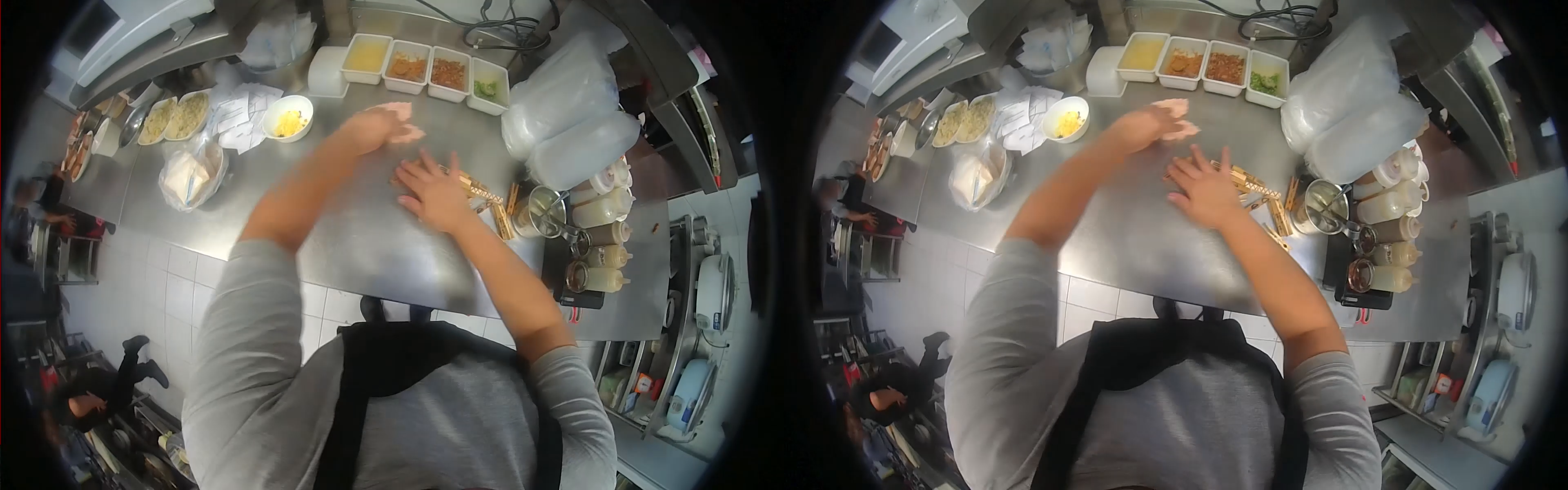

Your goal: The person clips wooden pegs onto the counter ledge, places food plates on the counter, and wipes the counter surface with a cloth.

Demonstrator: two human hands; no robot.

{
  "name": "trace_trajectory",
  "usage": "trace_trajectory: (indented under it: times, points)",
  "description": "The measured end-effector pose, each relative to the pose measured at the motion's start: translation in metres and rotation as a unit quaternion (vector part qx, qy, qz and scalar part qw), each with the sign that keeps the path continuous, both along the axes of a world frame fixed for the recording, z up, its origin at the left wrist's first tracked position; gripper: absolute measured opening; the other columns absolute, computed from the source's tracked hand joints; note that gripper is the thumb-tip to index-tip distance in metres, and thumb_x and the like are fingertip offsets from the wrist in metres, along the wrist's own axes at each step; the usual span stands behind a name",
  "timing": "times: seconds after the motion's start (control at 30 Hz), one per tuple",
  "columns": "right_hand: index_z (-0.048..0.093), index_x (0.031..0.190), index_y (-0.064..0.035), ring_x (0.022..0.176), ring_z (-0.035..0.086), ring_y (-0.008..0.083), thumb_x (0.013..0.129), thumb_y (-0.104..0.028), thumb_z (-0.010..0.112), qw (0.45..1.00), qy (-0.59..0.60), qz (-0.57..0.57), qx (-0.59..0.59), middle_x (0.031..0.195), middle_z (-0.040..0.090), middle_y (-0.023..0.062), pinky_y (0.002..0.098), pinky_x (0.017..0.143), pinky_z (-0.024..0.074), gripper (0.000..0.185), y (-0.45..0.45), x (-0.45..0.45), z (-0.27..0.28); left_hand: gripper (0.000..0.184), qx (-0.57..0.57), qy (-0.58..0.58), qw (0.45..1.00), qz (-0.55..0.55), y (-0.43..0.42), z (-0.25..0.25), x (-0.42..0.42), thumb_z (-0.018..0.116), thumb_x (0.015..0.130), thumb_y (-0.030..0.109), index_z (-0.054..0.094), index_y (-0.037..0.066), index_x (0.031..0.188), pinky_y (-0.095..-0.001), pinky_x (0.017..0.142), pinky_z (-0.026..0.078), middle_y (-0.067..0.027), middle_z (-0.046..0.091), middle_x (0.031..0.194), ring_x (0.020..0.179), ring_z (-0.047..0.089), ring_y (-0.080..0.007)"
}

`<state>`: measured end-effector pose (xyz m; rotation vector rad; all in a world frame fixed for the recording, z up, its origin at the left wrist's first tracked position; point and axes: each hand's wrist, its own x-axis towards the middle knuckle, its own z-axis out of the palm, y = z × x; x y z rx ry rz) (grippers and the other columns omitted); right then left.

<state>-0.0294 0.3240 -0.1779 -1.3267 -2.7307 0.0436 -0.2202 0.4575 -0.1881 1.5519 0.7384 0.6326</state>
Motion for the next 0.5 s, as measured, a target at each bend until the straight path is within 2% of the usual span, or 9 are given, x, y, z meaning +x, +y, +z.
trace_trajectory:
  times: [0.1,0.13,0.17,0.2,0.27,0.3,0.33,0.4,0.5]
  points:
    - [0.036,0.135,-0.0232,0.133,0.022,0.0315,0.085,-0.045,0.048,1.0,0.001,-0.021,0.001,0.141,0.032,-0.0011,0.0659,0.101,0.0104,0.055,-0.003,0.025,0.002,0.054,0.165,0.157,0.972,0.063,-0.065,0.01,-0.062,0.053,0.085,0.034,0.041,0.002,0.127,-0.0341,0.095,0.035,-0.0145,0.047,0.127,0.117,0.045,-0.026]
    - [0.036,0.135,-0.0232,0.133,0.022,0.0321,0.085,-0.045,0.048,1.0,0.008,-0.029,0.001,0.142,0.031,-0.0017,0.0659,0.101,0.011,0.055,-0.004,0.029,0.0,0.054,0.24,0.247,0.935,0.082,-0.088,0.012,-0.079,0.053,0.085,0.036,0.042,0.003,0.127,-0.0349,0.099,0.031,-0.015,0.044,0.13,0.12,0.042,-0.0271]
    - [0.036,0.135,-0.0233,0.133,0.022,0.0327,0.085,-0.046,0.048,0.999,0.014,-0.032,-0.002,0.142,0.03,-0.0015,0.0661,0.1,0.0114,0.056,-0.004,0.031,-0.003,0.053,0.337,0.364,0.863,0.099,-0.126,0.017,-0.093,0.053,0.085,0.037,0.044,0.004,0.127,-0.0358,0.102,0.027,-0.0146,0.042,0.132,0.122,0.039,-0.0278]
    - [0.035,0.135,-0.0233,0.132,0.022,0.0333,0.085,-0.046,0.047,0.999,0.021,-0.036,-0.004,0.143,0.029,-0.0013,0.0662,0.1,0.0119,0.056,-0.004,0.031,-0.006,0.054,0.405,0.355,0.834,0.123,-0.163,0.001,-0.115,0.058,0.082,0.036,0.045,0.007,0.126,-0.037,0.098,0.031,-0.0128,0.044,0.129,0.117,0.043,-0.0274]
    - [0.035,0.135,-0.0232,0.132,0.022,0.0341,0.086,-0.046,0.047,0.997,0.039,-0.06,0.002,0.144,0.027,-0.0002,0.0659,0.1,0.0131,0.056,0.006,0.028,-0.014,0.019,0.322,0.354,0.877,-0.045,-0.237,-0.016,-0.153,0.069,0.067,0.026,0.066,0.012,0.078,-0.0361,0.086,0.035,-0.0036,0.063,0.089,0.095,0.054,-0.0214]
    - [0.034,0.135,-0.023,0.132,0.023,0.0343,0.086,-0.046,0.047,0.995,0.047,-0.083,0.007,0.144,0.026,0.0008,0.0655,0.1,0.0139,0.056,0.016,0.023,-0.019,0.008,0.166,0.405,0.893,-0.103,-0.277,0.021,-0.142,0.067,0.063,0.019,0.062,0.013,0.061,-0.0347,0.081,0.039,-0.0023,0.063,0.074,0.086,0.057,-0.0225]
    - [0.034,0.136,-0.0229,0.132,0.023,0.0346,0.086,-0.046,0.047,0.993,0.054,-0.109,0.01,0.145,0.025,0.0019,0.065,0.1,0.0147,0.056,0.022,0.021,-0.021,0.004,0.004,0.431,0.889,-0.154,-0.301,0.031,-0.14,0.062,0.062,0.011,0.063,0.012,0.065,-0.0346,0.072,0.043,-0.0052,0.061,0.076,0.08,0.058,-0.0264]
    - [0.035,0.135,-0.021,0.13,0.025,0.0354,0.086,-0.041,0.049,0.987,0.083,-0.119,0.069,0.143,0.026,0.0062,0.063,0.1,0.0173,0.055,0.03,0.013,-0.019,0.009,0.053,0.408,0.901,-0.137,-0.319,0.048,-0.142,0.056,0.061,0.004,0.061,0.008,0.066,-0.0352,0.066,0.045,-0.0083,0.06,0.075,0.076,0.058,-0.0293]
    - [0.038,0.133,-0.0179,0.129,0.028,0.0365,0.084,-0.031,0.055,0.974,0.158,-0.128,0.096,0.141,0.028,0.0127,0.0575,0.101,0.0215,0.054,0.015,0.015,-0.006,0.012,0.132,0.344,0.929,0.031,-0.298,0.099,-0.126,0.051,0.06,-0.001,0.059,0.005,0.066,-0.036,0.067,0.045,-0.0105,0.058,0.074,0.076,0.057,-0.03]
